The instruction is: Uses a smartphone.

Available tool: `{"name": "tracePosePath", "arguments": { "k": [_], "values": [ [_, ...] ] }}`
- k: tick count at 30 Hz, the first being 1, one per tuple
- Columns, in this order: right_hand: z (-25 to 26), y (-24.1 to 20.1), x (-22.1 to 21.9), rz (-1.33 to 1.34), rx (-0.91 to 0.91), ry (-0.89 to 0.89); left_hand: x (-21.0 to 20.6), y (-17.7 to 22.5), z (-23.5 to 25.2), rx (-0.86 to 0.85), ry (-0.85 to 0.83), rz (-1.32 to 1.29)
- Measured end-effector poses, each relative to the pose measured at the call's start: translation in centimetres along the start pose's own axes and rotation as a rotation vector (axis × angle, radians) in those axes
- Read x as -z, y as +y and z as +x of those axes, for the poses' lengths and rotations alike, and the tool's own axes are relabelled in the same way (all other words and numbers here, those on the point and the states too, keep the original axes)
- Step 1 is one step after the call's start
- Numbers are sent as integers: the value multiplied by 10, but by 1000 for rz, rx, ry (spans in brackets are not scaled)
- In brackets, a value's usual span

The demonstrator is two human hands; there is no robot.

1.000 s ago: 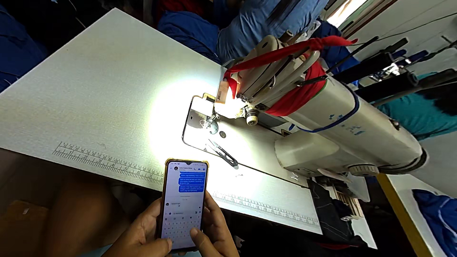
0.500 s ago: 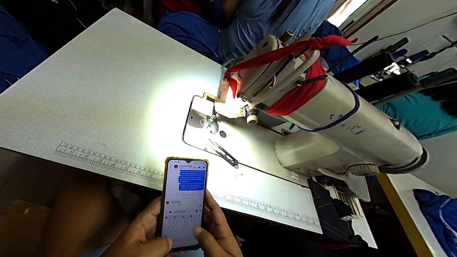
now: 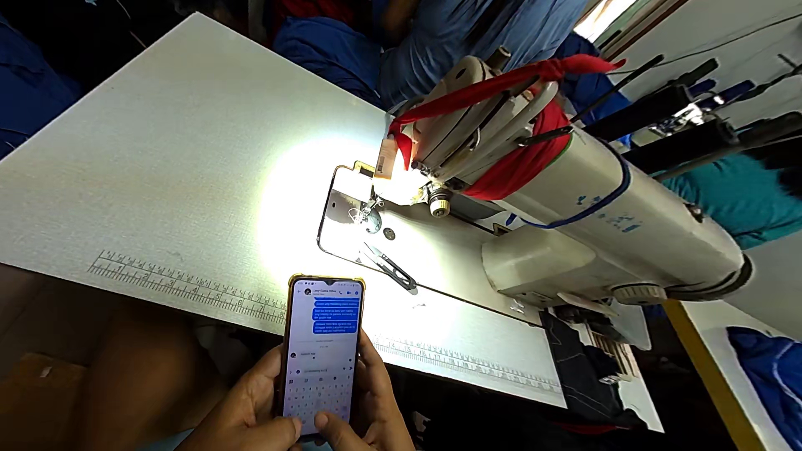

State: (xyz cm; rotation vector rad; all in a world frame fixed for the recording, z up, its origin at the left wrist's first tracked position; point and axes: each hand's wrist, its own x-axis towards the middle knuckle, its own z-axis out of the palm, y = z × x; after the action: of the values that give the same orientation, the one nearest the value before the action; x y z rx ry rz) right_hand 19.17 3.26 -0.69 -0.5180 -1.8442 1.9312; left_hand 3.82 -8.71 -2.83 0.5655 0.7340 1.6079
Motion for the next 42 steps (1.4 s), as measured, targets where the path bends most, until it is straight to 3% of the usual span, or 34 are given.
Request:
{"name": "tracePosePath", "arguments": {
  "k": [6,12,16,20,24,32,42],
  "values": [
    [-1,3,4,12,19,-55,1,-2,0,-7,3,-1],
    [-3,1,5,10,18,-80,-6,-3,0,-22,112,119],
    [-4,0,-1,-45,24,-9,-9,-3,0,-11,187,171],
    [-2,2,-7,-123,43,92,-9,-4,-1,-2,165,135],
    [-3,-1,-2,-52,-14,1,-7,-2,-2,-5,144,85],
    [-4,-2,-1,-55,3,-9,-6,-5,-2,-4,179,100],
    [-1,2,-2,-128,112,158,-4,-5,-3,10,96,29]
  ]
}}
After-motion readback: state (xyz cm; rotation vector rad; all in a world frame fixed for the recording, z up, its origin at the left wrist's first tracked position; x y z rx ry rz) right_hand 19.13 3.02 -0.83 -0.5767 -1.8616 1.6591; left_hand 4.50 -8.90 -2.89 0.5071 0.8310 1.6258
